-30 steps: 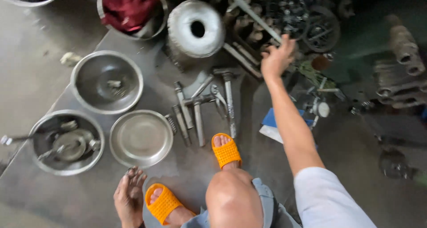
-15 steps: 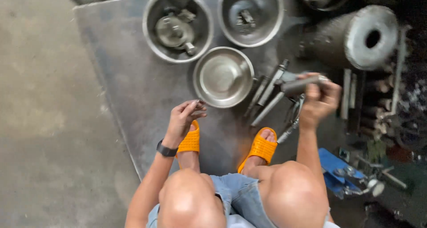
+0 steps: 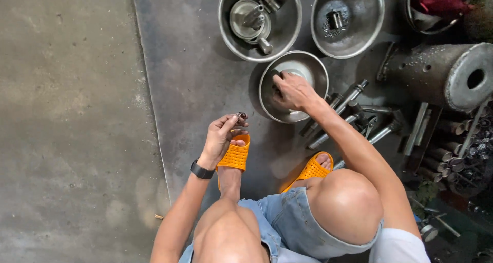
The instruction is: The person uses a wrench to tighten a metal part, then wipes it with a red cloth. They then pick up small metal pieces from a bowl and insert them into a larger metal component, using pliers to adjust the pieces.
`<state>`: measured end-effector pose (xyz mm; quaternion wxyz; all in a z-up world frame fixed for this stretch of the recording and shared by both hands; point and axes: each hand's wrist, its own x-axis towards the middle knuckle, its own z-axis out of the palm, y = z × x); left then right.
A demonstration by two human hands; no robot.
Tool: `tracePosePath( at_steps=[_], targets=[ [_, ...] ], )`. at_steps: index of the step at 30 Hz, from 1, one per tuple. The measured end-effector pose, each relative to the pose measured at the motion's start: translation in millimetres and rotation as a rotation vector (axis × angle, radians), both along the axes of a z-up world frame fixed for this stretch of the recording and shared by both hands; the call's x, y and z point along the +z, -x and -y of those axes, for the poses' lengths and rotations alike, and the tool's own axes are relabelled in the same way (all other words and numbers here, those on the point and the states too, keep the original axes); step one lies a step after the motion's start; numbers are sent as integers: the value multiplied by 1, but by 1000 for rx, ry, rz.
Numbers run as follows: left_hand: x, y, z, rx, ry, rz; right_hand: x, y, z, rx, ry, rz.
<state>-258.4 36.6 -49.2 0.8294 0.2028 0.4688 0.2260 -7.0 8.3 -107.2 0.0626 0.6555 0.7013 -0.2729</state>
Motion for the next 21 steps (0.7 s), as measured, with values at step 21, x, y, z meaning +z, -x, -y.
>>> tracePosePath(
  at_steps=[21],
  targets=[
    [-9, -8, -7, -1, 60, 27, 3, -3, 8, -101, -93, -33]
  ],
)
